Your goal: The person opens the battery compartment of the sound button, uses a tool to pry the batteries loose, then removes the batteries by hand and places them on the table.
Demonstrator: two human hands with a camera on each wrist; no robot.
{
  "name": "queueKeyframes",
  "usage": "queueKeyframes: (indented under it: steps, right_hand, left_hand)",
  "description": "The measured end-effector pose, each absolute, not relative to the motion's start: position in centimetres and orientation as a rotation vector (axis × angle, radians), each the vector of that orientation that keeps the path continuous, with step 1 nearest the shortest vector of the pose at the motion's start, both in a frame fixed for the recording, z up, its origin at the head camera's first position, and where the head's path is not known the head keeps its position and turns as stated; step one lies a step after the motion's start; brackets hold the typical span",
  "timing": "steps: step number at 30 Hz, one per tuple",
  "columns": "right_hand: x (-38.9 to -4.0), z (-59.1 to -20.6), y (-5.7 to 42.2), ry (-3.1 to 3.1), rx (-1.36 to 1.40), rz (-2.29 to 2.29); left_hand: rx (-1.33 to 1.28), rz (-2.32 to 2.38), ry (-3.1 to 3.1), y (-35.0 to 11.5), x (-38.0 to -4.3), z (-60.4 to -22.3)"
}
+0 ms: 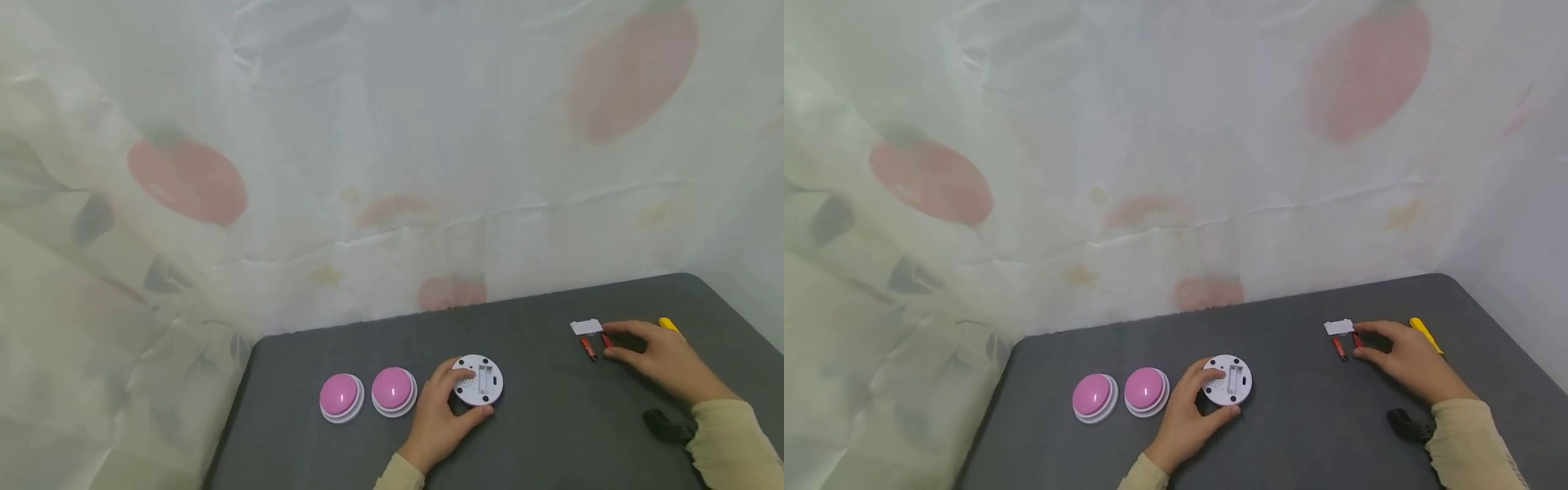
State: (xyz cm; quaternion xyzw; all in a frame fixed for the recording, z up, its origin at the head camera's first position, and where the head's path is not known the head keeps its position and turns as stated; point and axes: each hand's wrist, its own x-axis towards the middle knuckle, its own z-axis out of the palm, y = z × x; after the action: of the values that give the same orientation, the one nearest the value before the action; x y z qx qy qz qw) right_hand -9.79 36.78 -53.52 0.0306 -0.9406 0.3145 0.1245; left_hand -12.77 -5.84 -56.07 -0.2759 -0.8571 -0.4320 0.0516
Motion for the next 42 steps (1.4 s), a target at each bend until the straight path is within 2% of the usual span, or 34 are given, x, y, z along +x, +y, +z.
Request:
queueKeyframes:
  steps: [10,17,23,32,42]
  right_hand:
    - [-10.2,-53.7,36.8,-2.788,0.126,0.859]
    - [-10.2,-53.8,35.9,-2.605,0.199,0.923]
    - [-11.0,-53.5,31.9,-2.442,0.366,0.853]
    - [-11.5,-52.9,24.6,-2.418,0.65,1.031]
    - [-10.6,-53.3,20.9,-2.607,0.758,1.118]
  left_hand:
    - [-0.831,-1.305,-2.614,-5.9,-12.6,-56.0]
    - [-0.846,-1.297,-2.603,-5.9,-12.8,-56.1]
    - [-0.867,-1.311,-2.571,-6.0,-12.9,-56.4]
    - [-0.915,-1.332,-2.556,-6.0,-12.9,-56.2]
    - [-0.967,-1.274,-2.571,-5.9,-13.0,-56.0]
